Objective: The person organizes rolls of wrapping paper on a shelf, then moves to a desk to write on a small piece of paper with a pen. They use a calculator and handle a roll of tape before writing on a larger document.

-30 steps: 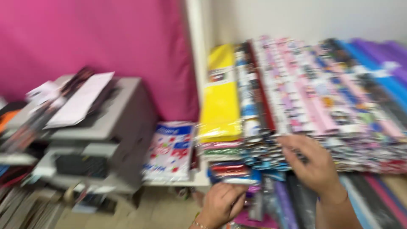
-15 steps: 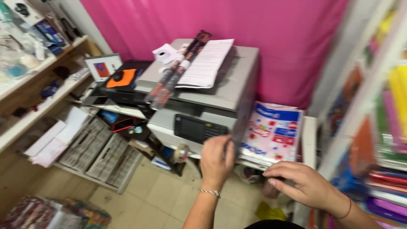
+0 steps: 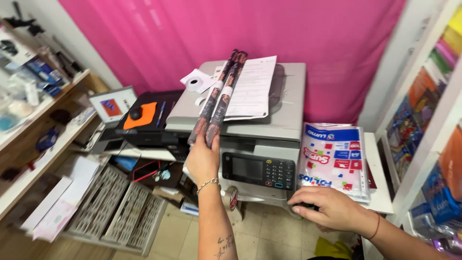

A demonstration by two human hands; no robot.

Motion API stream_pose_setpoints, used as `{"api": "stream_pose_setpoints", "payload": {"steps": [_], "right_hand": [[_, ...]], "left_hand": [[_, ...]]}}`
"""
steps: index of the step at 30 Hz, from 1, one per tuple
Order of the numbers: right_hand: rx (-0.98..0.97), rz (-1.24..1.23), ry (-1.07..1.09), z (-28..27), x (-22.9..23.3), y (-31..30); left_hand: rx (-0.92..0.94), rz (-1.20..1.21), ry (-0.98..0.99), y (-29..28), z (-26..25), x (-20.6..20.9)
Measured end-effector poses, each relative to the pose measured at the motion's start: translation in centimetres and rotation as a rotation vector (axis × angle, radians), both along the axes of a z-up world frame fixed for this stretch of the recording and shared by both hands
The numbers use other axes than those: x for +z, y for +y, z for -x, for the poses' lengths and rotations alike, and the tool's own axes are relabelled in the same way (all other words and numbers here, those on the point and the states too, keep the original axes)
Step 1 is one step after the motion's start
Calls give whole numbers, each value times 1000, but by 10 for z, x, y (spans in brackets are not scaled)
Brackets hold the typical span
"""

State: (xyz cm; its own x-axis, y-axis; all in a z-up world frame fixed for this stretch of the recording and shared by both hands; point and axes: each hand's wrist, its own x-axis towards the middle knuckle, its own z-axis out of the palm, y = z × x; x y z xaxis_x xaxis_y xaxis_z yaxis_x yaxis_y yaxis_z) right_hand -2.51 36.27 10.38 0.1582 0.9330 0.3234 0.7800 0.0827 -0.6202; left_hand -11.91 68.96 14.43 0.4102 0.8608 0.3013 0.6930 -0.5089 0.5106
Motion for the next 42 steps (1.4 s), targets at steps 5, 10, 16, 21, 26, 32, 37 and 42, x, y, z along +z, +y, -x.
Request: {"api": "stream_pose_setpoints", "payload": {"steps": [5,10,16,21,26,32,37,42], "right_hand": [[-47,-17,31,3,10,-5],[-223,-144,59,2,15,-40],[-532,-451,307,3,11,-114],[-654,-678,489,-10,24,-207],[-920,-753,335,-62,-9,-356],[-1605,-381,-446,-143,7,-571],[-1770,97,-332,-230,73,-648],[-1673,371,-377,-342,78,-667]], "left_hand": [[-137,207,-102,-27,9,-4],[-340,473,-600,-120,19,-40],[-1016,136,-590,-286,-57,-129],[-1161,-399,-678,-416,-84,-113],[-1466,-272,-496,-520,-118,-83],[-1657,-29,-554,-625,-158,-84],[-1668,2,-426,-671,-178,-111],[-1696,-3,-317,-681,-195,-128]]}}
